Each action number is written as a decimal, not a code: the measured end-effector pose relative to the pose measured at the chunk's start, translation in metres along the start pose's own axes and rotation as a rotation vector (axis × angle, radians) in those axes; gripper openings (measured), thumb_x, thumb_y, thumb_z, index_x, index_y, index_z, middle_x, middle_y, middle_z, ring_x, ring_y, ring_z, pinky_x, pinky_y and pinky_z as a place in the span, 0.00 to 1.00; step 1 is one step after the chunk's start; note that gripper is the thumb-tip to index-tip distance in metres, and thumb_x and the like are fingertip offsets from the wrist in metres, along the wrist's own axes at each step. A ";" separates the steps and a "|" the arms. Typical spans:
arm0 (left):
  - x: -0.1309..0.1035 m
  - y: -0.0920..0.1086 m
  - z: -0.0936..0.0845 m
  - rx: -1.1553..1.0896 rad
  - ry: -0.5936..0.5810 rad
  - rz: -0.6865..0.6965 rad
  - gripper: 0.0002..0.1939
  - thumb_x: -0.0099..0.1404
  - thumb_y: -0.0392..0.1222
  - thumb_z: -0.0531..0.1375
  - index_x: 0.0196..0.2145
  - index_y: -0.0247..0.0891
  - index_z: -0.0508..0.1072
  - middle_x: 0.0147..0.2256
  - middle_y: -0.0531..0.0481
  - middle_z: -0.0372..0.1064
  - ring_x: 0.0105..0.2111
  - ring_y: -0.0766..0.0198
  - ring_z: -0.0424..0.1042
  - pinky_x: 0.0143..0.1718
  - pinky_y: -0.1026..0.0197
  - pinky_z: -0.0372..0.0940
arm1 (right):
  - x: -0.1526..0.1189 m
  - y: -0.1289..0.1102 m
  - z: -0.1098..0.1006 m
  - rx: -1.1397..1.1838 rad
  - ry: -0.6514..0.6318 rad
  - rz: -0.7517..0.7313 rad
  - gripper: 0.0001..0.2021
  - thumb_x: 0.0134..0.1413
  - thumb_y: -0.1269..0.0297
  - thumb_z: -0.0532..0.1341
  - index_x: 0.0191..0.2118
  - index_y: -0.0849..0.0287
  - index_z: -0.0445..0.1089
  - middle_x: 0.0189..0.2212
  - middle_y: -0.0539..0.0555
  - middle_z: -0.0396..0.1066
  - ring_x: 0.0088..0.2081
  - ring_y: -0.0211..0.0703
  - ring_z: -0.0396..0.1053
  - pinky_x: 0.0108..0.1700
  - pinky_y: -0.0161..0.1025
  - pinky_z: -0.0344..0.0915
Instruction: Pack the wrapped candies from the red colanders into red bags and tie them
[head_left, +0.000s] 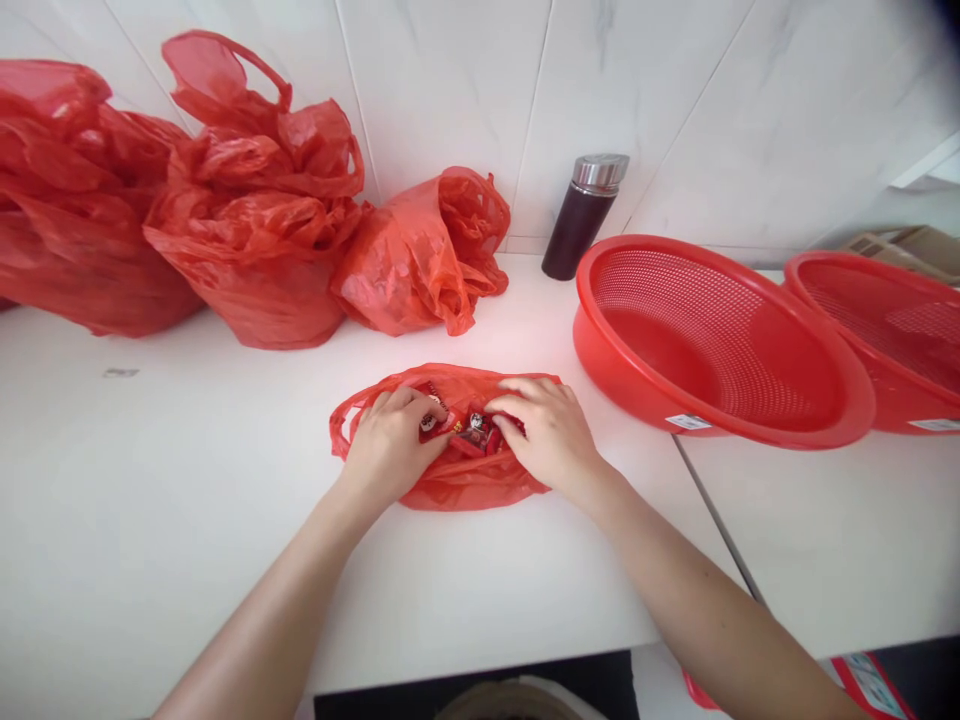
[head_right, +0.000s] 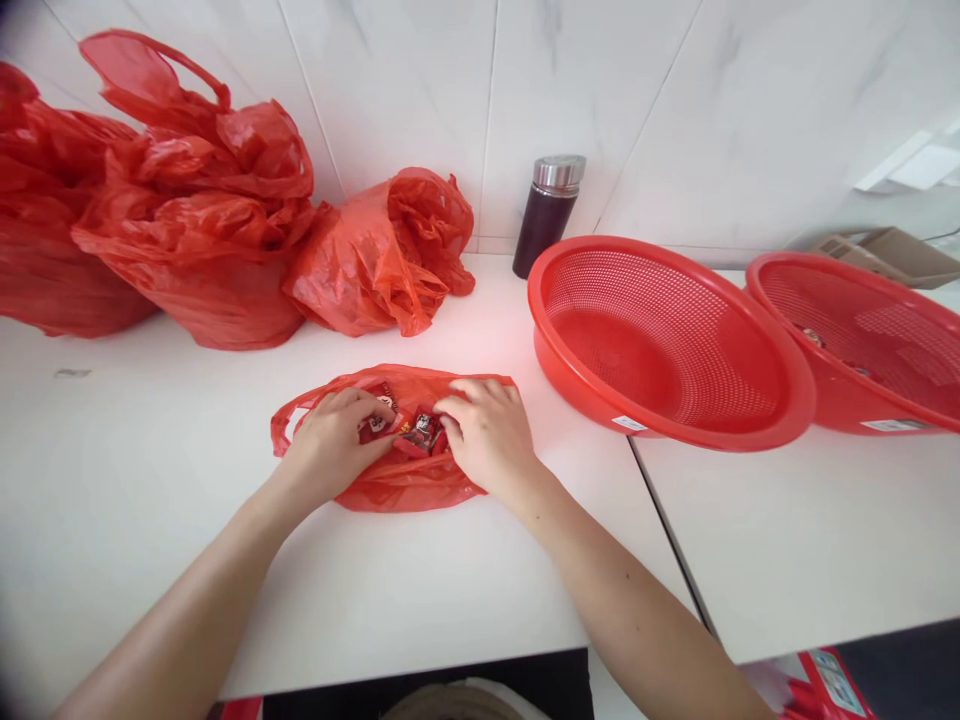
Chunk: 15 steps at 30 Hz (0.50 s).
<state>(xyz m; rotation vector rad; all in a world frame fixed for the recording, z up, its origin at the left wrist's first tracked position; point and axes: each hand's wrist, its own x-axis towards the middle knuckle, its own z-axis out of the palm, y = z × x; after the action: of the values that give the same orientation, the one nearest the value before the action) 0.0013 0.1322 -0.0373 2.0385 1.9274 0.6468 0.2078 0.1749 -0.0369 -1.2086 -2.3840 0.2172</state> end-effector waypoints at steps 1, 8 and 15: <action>0.000 0.001 -0.003 -0.052 0.015 -0.038 0.06 0.59 0.44 0.61 0.35 0.42 0.74 0.39 0.49 0.74 0.41 0.52 0.70 0.42 0.51 0.64 | 0.001 0.001 0.000 0.005 0.025 0.008 0.09 0.57 0.70 0.60 0.39 0.52 0.76 0.48 0.53 0.73 0.47 0.51 0.68 0.49 0.51 0.61; -0.002 0.014 -0.027 -0.723 -0.013 -0.251 0.14 0.57 0.51 0.65 0.38 0.42 0.76 0.36 0.51 0.77 0.37 0.58 0.75 0.41 0.56 0.69 | 0.002 -0.016 -0.010 0.389 0.135 -0.040 0.08 0.63 0.60 0.58 0.43 0.55 0.70 0.40 0.52 0.75 0.43 0.43 0.70 0.49 0.43 0.62; -0.006 0.026 -0.019 -1.061 -0.259 -0.108 0.11 0.57 0.44 0.67 0.39 0.41 0.77 0.37 0.50 0.75 0.38 0.60 0.74 0.44 0.56 0.70 | -0.001 -0.027 -0.019 0.692 0.011 0.047 0.16 0.67 0.59 0.49 0.27 0.57 0.59 0.23 0.47 0.59 0.27 0.36 0.58 0.32 0.35 0.59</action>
<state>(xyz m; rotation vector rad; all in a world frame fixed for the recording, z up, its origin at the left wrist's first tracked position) 0.0141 0.1222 -0.0092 1.2404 1.1176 1.0182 0.1978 0.1567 -0.0113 -0.9142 -1.9948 0.9531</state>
